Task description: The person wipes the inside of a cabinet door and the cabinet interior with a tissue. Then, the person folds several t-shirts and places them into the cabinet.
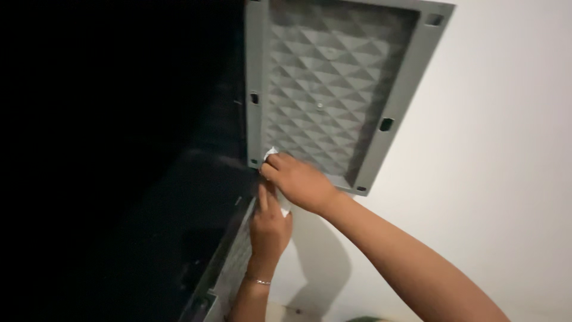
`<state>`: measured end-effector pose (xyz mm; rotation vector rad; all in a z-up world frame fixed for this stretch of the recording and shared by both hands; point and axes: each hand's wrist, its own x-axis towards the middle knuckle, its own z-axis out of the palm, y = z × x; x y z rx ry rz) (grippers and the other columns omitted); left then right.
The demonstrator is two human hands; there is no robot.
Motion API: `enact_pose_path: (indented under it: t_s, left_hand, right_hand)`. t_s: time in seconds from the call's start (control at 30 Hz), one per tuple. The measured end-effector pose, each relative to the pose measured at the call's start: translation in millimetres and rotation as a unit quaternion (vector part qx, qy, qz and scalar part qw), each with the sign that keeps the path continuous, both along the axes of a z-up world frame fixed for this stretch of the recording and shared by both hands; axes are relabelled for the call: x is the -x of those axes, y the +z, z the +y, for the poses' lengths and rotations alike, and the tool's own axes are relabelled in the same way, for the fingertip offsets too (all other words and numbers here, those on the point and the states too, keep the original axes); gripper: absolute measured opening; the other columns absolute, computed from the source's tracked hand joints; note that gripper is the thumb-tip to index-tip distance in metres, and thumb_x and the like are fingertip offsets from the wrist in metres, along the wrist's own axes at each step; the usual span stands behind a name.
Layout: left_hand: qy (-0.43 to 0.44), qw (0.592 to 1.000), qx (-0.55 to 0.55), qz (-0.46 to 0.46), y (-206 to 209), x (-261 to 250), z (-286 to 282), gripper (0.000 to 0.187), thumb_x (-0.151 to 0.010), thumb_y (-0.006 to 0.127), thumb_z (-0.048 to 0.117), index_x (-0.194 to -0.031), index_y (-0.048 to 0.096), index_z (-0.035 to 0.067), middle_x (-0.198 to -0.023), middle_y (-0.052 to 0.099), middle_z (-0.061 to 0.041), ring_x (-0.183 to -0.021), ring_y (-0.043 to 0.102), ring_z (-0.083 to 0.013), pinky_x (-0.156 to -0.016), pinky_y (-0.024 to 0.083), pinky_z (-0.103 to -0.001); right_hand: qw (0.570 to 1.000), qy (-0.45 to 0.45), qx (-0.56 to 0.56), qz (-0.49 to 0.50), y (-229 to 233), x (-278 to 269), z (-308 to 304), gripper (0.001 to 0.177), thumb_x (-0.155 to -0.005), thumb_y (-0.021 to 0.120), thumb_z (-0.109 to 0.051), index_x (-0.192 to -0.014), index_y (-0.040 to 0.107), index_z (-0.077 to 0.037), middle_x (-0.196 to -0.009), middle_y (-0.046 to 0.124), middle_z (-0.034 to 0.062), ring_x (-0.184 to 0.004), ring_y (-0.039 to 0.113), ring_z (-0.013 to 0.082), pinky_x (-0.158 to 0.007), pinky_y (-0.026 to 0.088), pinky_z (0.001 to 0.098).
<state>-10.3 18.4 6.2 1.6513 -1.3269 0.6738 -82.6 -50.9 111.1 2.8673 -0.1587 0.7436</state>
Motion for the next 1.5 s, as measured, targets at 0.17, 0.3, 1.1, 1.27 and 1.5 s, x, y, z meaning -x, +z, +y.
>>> enact_pose_path:
  t_s: [0.17, 0.3, 1.1, 1.27, 1.5]
  left_hand:
    - [-0.044, 0.998, 0.04, 0.018, 4, 0, 3, 0.068, -0.07, 0.059, -0.003, -0.131, 0.029, -0.011, -0.139, 0.03, -0.027, -0.107, 0.055, -0.0374, -0.078, 0.052, -0.03]
    - [-0.034, 0.998, 0.019, 0.039, 8, 2, 3, 0.075, -0.066, 0.064, 0.002, -0.131, 0.027, -0.01, -0.138, 0.029, -0.024, -0.104, 0.056, -0.0364, -0.074, 0.051, -0.031]
    - [-0.032, 0.996, -0.015, 0.087, 2, -5, 8, 0.075, -0.066, 0.067, 0.004, -0.13, 0.028, -0.007, -0.141, 0.024, -0.02, -0.114, 0.048, -0.0349, -0.081, 0.049, -0.034]
    - [-0.037, 0.995, -0.016, 0.09, 0, -8, 7, 0.067, -0.07, 0.065, 0.003, -0.13, 0.034, -0.002, -0.141, 0.025, -0.019, -0.111, 0.051, -0.0342, -0.083, 0.049, -0.033]
    - [-0.013, 0.997, 0.057, 0.052, -9, -13, 3, 0.067, -0.069, 0.063, 0.004, -0.127, 0.033, -0.009, -0.136, 0.03, -0.024, -0.114, 0.049, -0.0387, -0.087, 0.048, -0.037]
  right_hand:
    - [0.994, -0.065, 0.083, 0.007, -8, 42, -2, 0.024, -0.071, 0.054, -0.009, -0.095, 0.05, -0.005, -0.096, 0.052, 0.0105, -0.09, 0.055, 0.0263, -0.067, 0.05, 0.0335]
    - [0.969, -0.164, 0.163, 0.083, -11, 75, 2, 0.022, -0.07, 0.056, -0.009, -0.091, 0.05, -0.006, -0.091, 0.052, 0.0098, -0.087, 0.055, 0.0246, -0.068, 0.05, 0.0321]
    - [0.992, -0.04, 0.086, 0.08, 1, 78, 3, 0.035, -0.074, 0.051, -0.005, -0.109, 0.047, -0.005, -0.116, 0.047, 0.0108, -0.108, 0.048, 0.0266, -0.079, 0.047, 0.0328]
    - [0.969, -0.036, 0.22, 0.104, -6, 72, -6, 0.043, -0.072, 0.053, -0.006, -0.115, 0.048, -0.002, -0.12, 0.047, 0.0104, -0.113, 0.046, 0.0249, -0.087, 0.044, 0.0324]
    - [0.944, 0.003, 0.317, 0.091, -12, 50, -10, 0.035, -0.074, 0.055, -0.006, -0.108, 0.053, -0.002, -0.12, 0.049, 0.0126, -0.114, 0.047, 0.0258, -0.092, 0.042, 0.0335]
